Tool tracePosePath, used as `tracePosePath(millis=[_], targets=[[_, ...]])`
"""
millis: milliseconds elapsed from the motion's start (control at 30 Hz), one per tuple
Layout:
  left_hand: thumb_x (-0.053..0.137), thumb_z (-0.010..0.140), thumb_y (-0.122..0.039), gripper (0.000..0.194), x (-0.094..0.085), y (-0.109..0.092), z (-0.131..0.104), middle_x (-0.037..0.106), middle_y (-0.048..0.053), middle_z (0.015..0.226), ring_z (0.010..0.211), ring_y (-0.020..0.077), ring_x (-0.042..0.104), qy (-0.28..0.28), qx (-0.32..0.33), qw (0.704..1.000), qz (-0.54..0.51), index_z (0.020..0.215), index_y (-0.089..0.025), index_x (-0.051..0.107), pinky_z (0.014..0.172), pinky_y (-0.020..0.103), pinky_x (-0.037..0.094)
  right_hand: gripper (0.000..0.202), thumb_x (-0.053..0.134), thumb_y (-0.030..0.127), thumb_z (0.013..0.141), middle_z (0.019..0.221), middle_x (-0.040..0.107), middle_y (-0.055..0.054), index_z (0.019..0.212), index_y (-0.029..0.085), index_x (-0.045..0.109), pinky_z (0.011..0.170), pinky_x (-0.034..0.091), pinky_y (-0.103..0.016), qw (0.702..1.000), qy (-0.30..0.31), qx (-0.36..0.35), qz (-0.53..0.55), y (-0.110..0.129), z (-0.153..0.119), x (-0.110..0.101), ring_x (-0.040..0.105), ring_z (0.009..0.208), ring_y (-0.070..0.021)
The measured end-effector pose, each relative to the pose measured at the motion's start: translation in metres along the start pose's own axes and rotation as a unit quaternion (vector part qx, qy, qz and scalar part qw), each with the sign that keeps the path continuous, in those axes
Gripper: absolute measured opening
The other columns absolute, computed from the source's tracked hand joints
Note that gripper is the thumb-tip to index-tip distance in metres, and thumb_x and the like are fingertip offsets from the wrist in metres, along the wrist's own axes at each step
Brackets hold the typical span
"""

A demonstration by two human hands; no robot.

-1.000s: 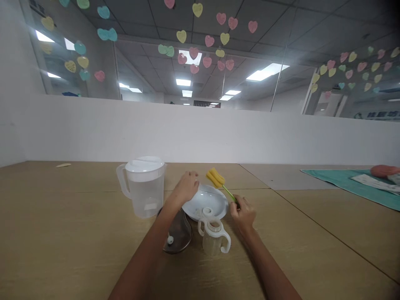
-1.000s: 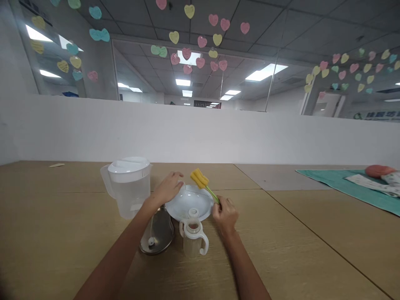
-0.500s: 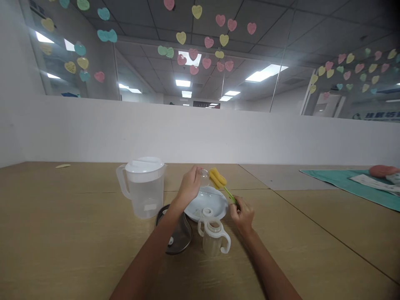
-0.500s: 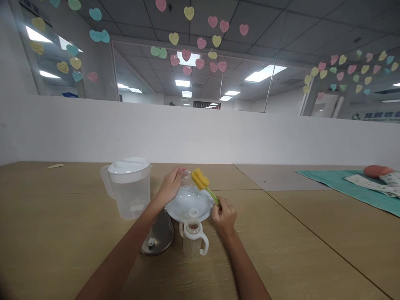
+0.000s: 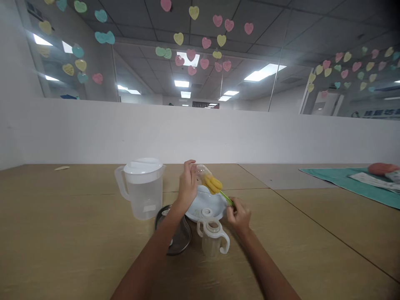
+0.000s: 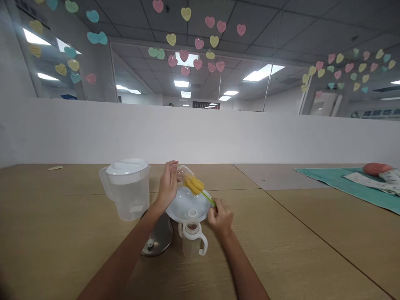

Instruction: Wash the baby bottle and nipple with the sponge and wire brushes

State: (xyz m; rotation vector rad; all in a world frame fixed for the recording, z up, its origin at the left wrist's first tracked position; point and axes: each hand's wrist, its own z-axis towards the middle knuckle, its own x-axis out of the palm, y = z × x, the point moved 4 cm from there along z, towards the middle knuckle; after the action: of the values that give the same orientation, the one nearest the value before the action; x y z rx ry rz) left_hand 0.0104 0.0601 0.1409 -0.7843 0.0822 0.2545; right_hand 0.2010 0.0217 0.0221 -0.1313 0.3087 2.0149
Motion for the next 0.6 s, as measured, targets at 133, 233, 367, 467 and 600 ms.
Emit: tracePosePath(millis=[133, 233, 367, 467, 600], targets=[[0.025, 0.093, -0.043, 0.038, 0.015, -0.007, -0.008, 0.059, 0.001, 0.072, 0.06, 0.0126, 0.057, 0.101, 0.028, 0.991, 0.078, 0.111, -0.02, 0.049, 0.058, 0.023, 0.046, 0.022, 0.039, 0.012, 0.068, 0.058, 0.05, 0.0, 0.082, 0.015, 0.056, 0.052, 0.034, -0.024, 1.0, 0.011, 0.0, -0.005, 0.0, -0.001, 0.001, 0.046, 0.052, -0.0135], [0.025, 0.093, -0.04, 0.037, 0.018, -0.012, -0.01, 0.064, 0.003, 0.083, 0.065, 0.0137, 0.059, 0.167, 0.049, 0.98, 0.1, 0.106, -0.022, 0.055, 0.058, 0.023, 0.046, 0.022, 0.039, 0.012, 0.068, 0.058, 0.051, 0.0, 0.081, 0.015, 0.056, 0.053, 0.034, -0.024, 1.0, 0.006, 0.006, -0.023, -0.002, -0.001, 0.001, 0.046, 0.053, -0.0135], [0.032, 0.091, -0.041, 0.038, 0.01, -0.024, -0.008, 0.065, 0.005, 0.105, 0.082, 0.0162, 0.062, 0.27, 0.04, 0.96, 0.054, 0.114, -0.022, 0.056, 0.063, 0.024, 0.049, 0.022, 0.04, 0.011, 0.066, 0.06, 0.051, 0.0, 0.08, 0.016, 0.056, 0.054, 0.034, -0.023, 0.999, -0.012, 0.007, -0.052, -0.003, -0.001, 0.0, 0.047, 0.055, -0.0135], [0.04, 0.089, -0.036, 0.035, 0.0, -0.036, -0.007, 0.059, 0.005, 0.122, 0.107, 0.0181, 0.056, 0.366, 0.038, 0.929, -0.041, 0.116, -0.024, 0.058, 0.083, 0.027, 0.048, 0.021, 0.04, 0.01, 0.065, 0.059, 0.049, 0.0, 0.078, 0.017, 0.055, 0.054, 0.034, -0.023, 0.998, -0.008, -0.005, -0.054, -0.001, 0.0, -0.001, 0.046, 0.055, -0.0131], [0.045, 0.087, -0.027, 0.026, -0.009, -0.047, -0.008, 0.049, 0.001, 0.133, 0.124, 0.0175, 0.043, 0.434, 0.035, 0.897, -0.071, 0.101, -0.029, 0.068, 0.101, 0.031, 0.037, 0.018, 0.04, 0.011, 0.067, 0.056, 0.047, 0.001, 0.075, 0.017, 0.054, 0.053, 0.033, -0.023, 0.998, 0.002, -0.024, -0.055, 0.0, -0.001, 0.0, 0.044, 0.053, -0.0127]])
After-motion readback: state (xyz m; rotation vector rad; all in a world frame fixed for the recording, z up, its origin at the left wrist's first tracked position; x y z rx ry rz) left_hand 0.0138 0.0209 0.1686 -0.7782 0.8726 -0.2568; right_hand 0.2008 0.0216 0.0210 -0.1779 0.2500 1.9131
